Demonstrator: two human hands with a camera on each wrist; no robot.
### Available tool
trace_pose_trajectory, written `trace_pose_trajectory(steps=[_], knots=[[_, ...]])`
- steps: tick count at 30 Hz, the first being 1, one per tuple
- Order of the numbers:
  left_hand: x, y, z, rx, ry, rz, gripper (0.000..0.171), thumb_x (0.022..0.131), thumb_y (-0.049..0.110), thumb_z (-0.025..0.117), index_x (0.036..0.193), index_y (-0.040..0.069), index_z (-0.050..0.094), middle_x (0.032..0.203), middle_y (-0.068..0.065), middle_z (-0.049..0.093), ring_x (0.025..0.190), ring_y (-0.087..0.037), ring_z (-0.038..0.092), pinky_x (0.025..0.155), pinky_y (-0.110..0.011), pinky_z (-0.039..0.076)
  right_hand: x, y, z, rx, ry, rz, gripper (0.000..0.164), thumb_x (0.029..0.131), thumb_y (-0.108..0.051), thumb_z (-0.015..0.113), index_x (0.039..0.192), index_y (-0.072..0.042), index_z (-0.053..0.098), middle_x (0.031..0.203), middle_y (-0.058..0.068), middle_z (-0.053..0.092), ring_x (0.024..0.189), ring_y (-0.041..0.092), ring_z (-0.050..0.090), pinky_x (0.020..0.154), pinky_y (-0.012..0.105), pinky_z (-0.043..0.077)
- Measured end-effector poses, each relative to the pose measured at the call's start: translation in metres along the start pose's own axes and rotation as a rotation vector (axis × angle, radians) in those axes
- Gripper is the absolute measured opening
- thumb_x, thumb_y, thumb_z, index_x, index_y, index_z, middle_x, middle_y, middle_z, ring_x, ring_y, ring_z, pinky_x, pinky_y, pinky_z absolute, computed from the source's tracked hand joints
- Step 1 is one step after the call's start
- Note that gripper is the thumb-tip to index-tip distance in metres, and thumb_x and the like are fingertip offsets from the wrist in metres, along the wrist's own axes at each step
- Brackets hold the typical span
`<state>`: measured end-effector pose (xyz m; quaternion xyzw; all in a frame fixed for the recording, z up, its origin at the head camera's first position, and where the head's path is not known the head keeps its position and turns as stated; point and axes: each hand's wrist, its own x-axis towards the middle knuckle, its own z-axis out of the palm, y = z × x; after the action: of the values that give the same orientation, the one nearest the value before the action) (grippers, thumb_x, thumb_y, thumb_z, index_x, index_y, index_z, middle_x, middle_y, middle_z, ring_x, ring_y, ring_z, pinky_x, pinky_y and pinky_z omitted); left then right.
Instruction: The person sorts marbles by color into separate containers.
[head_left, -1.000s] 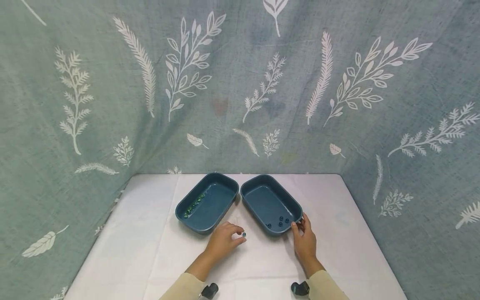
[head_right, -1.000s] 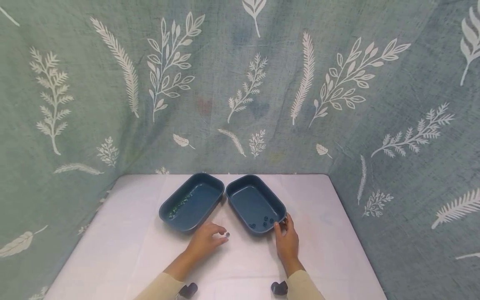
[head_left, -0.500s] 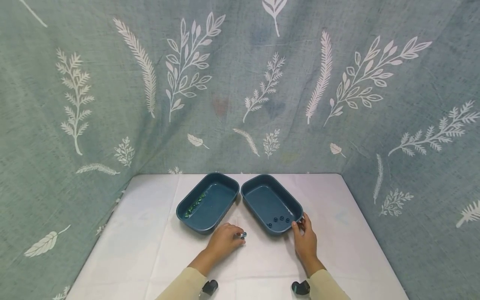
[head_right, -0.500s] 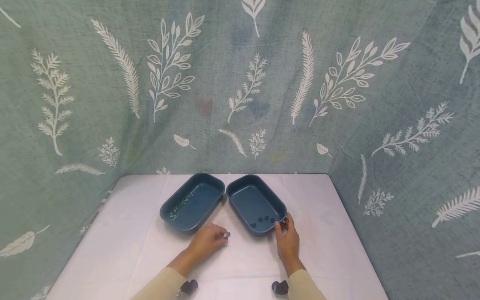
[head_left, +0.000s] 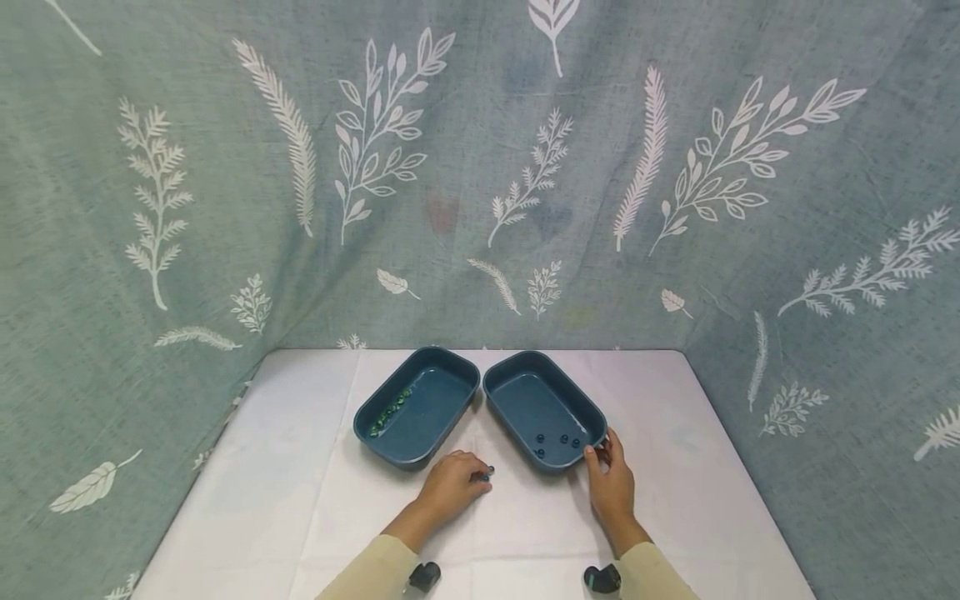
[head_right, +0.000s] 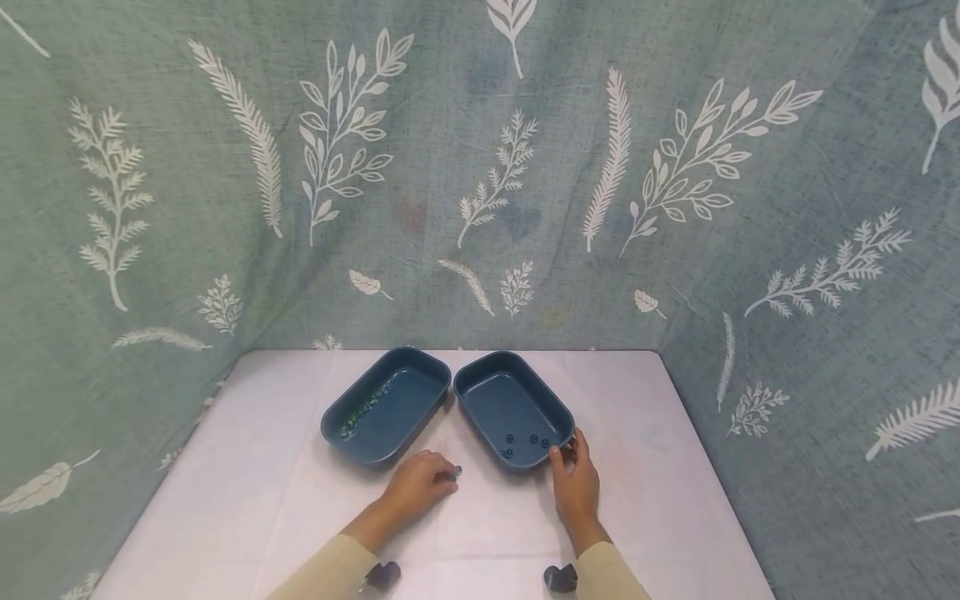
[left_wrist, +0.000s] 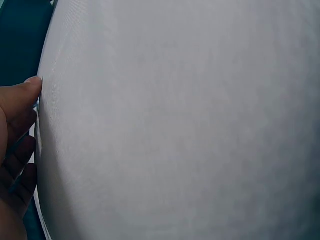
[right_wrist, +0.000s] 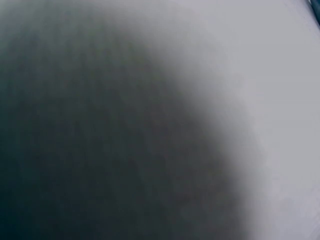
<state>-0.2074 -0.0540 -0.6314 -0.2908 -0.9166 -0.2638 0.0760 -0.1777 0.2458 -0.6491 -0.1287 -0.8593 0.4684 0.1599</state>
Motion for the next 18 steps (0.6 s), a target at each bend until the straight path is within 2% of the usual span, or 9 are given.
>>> trace_pose_trajectory(steps=[6,11,14,18], knots=[[-0.001,0.000,0.001,-0.004,-0.014,-0.006,0.016,0.080,0.027,0.080,0.093,0.019,0.076,0.089,0.014,0.068,0.084,-0.007,0.060,0.077,-0.027,0.050,-0.002,-0.001,-0.001,0.003,0.000,0.006,0.064,0.100,-0.044,0.052,0.153,-0.017,0.028,0.145,0.016,0.046,0.126,0.034,0.050,0.106,0.052,0.035],[-0.001,0.000,-0.002,-0.012,0.004,0.013,0.014,0.081,0.026,0.080,0.092,0.019,0.075,0.088,0.014,0.067,0.083,-0.007,0.059,0.075,-0.028,0.050,-0.003,-0.001,-0.001,-0.003,0.002,0.004,0.064,0.100,-0.042,0.052,0.153,-0.015,0.028,0.146,0.017,0.045,0.126,0.036,0.050,0.106,0.053,0.035],[0.003,0.002,-0.010,-0.010,0.037,0.045,0.013,0.081,0.026,0.079,0.091,0.019,0.074,0.087,0.013,0.067,0.085,-0.008,0.059,0.077,-0.030,0.049,-0.003,-0.001,-0.001,0.002,0.011,-0.016,0.064,0.100,-0.042,0.052,0.152,-0.014,0.028,0.145,0.018,0.046,0.125,0.036,0.051,0.105,0.053,0.037],[0.013,0.007,-0.023,-0.019,0.090,0.125,0.013,0.081,0.024,0.080,0.090,0.017,0.073,0.087,0.011,0.067,0.086,-0.011,0.060,0.079,-0.032,0.050,-0.003,-0.002,-0.001,0.017,0.024,-0.043,0.063,0.100,-0.040,0.054,0.151,-0.014,0.031,0.142,0.019,0.048,0.122,0.035,0.053,0.103,0.053,0.038]])
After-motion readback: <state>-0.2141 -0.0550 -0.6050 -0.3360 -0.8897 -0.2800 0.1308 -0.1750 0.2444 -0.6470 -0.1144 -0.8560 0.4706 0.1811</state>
